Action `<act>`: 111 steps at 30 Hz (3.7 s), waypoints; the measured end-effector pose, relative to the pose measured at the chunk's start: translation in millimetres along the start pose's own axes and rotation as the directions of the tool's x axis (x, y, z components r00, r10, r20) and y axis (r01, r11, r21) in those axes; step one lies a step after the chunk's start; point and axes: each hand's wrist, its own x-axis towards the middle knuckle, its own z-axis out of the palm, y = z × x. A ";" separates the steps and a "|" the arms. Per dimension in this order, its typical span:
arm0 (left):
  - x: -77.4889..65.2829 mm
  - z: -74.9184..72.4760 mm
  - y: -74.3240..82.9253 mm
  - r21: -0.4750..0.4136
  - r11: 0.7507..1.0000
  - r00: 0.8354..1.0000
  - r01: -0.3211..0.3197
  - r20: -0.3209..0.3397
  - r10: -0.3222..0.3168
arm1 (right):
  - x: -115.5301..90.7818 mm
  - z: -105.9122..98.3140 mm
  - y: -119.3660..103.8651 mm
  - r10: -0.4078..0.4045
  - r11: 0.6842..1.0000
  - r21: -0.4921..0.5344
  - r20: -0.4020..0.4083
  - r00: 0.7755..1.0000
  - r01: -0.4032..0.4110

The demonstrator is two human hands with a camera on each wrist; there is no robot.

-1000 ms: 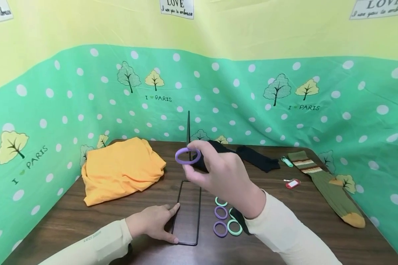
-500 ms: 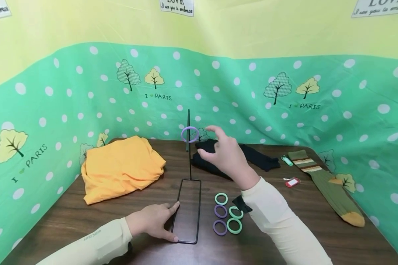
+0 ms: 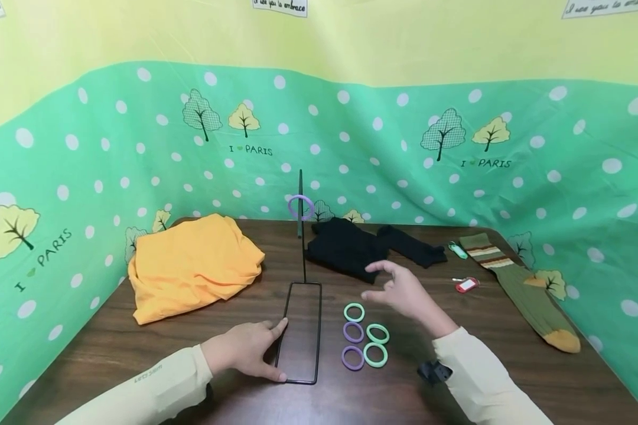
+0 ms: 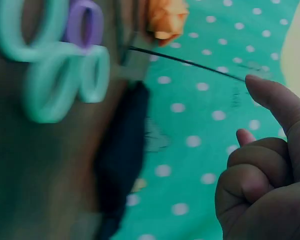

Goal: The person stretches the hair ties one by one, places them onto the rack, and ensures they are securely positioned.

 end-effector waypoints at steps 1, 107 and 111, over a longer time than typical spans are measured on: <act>0.1 -0.5 -0.1 -0.001 1.000 1.000 0.001 -0.001 -0.001 | -3.0 0.5 6.6 0.013 1.000 0.016 0.022 1.000 -0.014; -0.7 4.3 4.5 -0.011 1.000 1.000 0.010 0.018 -0.010 | 11.6 6.4 -149.5 -0.689 0.709 -0.455 -0.280 0.669 0.539; -0.6 4.5 4.5 -0.011 1.000 1.000 0.015 0.025 -0.015 | 13.0 4.4 -133.4 -0.572 0.797 -0.404 -0.265 0.776 0.449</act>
